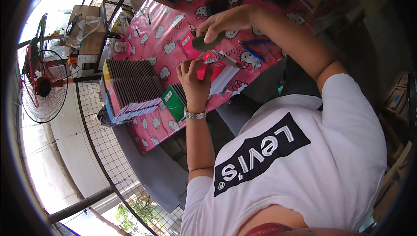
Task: The person assembles spiral notebooks by inserting a plastic spiral coil through the pre-punched holes of notebook covers and paper stacks, then uses a blue tool to bend the ends of the coil to secure it, and finally stacks the completed notebooks.
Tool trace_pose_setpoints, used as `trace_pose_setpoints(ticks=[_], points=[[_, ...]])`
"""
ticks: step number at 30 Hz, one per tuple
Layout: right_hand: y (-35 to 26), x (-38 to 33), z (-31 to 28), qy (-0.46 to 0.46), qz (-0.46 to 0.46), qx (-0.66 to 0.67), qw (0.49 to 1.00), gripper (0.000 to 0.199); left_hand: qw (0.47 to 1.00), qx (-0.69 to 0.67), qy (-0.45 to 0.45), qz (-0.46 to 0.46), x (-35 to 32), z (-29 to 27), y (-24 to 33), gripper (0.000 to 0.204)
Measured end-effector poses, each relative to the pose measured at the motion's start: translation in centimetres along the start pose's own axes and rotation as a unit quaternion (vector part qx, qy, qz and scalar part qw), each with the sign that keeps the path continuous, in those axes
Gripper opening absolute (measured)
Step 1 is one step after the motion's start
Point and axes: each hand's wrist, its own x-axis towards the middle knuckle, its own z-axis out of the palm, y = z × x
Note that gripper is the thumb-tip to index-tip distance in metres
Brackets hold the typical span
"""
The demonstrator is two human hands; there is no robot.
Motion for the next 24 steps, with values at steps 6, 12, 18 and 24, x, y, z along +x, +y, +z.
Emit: trace_pose_setpoints(ticks=[6,12,18,24], points=[[8.2,-2.9,-3.6,0.349,0.129,-0.516,0.772,0.057,0.999,0.036,0.031,-0.017,0.8,0.6,1.2,0.027],[-3.5,-4.5,2.9,0.067,0.154,-0.214,0.962,0.038,0.998,0.044,0.030,-0.024,0.3,1.2,0.6,0.027],[0.8,-5.7,6.5,0.289,-0.109,-0.440,0.843,0.026,0.998,0.040,0.013,-0.042,0.3,0.7,0.9,0.025],[3.0,-5.0,7.5,0.329,-0.159,-0.462,0.808,0.023,0.999,0.034,0.006,-0.033,0.4,0.5,0.8,0.026]])
